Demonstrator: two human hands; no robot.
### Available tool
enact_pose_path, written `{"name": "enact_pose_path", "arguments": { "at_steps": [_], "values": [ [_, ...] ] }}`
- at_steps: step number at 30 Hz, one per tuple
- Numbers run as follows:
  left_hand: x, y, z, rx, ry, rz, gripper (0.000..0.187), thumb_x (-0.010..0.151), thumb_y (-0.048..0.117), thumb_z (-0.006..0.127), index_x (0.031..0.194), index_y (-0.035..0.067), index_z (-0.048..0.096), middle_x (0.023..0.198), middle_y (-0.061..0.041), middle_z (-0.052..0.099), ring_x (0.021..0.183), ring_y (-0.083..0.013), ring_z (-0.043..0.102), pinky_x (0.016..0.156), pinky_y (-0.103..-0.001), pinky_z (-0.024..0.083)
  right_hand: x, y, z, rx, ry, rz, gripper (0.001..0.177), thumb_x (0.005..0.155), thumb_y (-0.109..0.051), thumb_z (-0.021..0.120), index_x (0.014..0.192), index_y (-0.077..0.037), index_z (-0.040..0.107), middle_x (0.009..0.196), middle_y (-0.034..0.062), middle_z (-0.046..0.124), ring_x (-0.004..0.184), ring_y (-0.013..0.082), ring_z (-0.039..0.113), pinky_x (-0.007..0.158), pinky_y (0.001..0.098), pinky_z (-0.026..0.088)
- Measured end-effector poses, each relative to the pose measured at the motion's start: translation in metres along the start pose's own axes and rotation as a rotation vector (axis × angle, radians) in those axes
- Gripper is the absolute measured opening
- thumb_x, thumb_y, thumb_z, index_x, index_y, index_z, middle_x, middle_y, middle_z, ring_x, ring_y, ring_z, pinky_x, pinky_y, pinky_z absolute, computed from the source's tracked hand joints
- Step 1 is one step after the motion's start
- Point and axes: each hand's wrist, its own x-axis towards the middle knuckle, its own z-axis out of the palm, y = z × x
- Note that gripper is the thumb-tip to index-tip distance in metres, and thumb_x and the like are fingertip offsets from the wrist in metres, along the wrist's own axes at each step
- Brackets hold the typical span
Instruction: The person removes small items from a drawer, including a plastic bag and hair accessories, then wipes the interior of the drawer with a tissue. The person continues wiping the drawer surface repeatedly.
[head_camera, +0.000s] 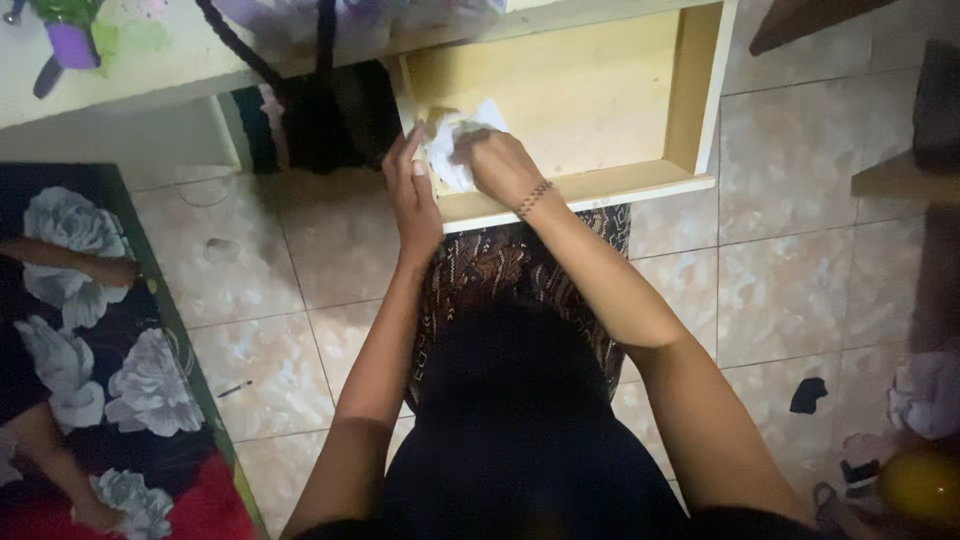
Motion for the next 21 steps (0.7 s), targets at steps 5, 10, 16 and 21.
{"name": "enact_pose_path", "arguments": {
  "at_steps": [5, 10, 16, 21],
  "values": [
    [-0.001, 0.002, -0.003, -0.012, 0.013, 0.031, 0.045, 0.115, 0.025, 0.029, 0.153, 0.011, 0.049, 0.154, -0.016, 0.046, 0.149, -0.0340, 0.039, 0.128, -0.045, 0.028, 0.012, -0.017, -0.039, 0.029, 0.431, 0.108, 0.052, 0.081, 0.006, 0.074, 0.132, -0.003, 0.069, 0.104, 0.0118, 0.063, 0.097, 0.0313, 0.061, 0.092, 0.0396, 0.055],
    [0.000, 0.011, -0.006, -0.036, 0.013, 0.049, 0.044, 0.116, 0.025, 0.030, 0.153, 0.010, 0.048, 0.153, -0.017, 0.046, 0.147, -0.0338, 0.042, 0.127, -0.044, 0.030, 0.039, -0.016, -0.061, -0.080, 0.354, 0.095, 0.050, 0.079, 0.002, 0.076, 0.128, -0.002, 0.069, 0.109, 0.0151, 0.060, 0.092, 0.0315, 0.055, 0.079, 0.0427, 0.048],
    [-0.001, 0.010, -0.005, 0.002, -0.010, -0.064, 0.047, 0.114, 0.028, 0.028, 0.153, 0.013, 0.048, 0.155, -0.019, 0.041, 0.148, -0.0354, 0.039, 0.125, -0.047, 0.028, 0.019, 0.034, -0.068, 0.553, 0.436, 0.765, 0.031, 0.107, -0.030, 0.063, 0.104, 0.000, 0.067, 0.101, 0.0153, 0.065, 0.093, 0.0273, 0.059, 0.086, 0.0405, 0.050],
    [-0.002, 0.006, -0.004, 0.003, -0.012, 0.009, 0.045, 0.115, 0.027, 0.028, 0.154, 0.012, 0.046, 0.157, -0.017, 0.042, 0.151, -0.0363, 0.036, 0.128, -0.048, 0.027, -0.027, 0.095, -0.102, 0.415, 0.765, 0.551, 0.032, 0.112, -0.017, 0.055, 0.135, 0.005, 0.057, 0.123, 0.0177, 0.058, 0.112, 0.0295, 0.055, 0.101, 0.0396, 0.047]
  ]
}}
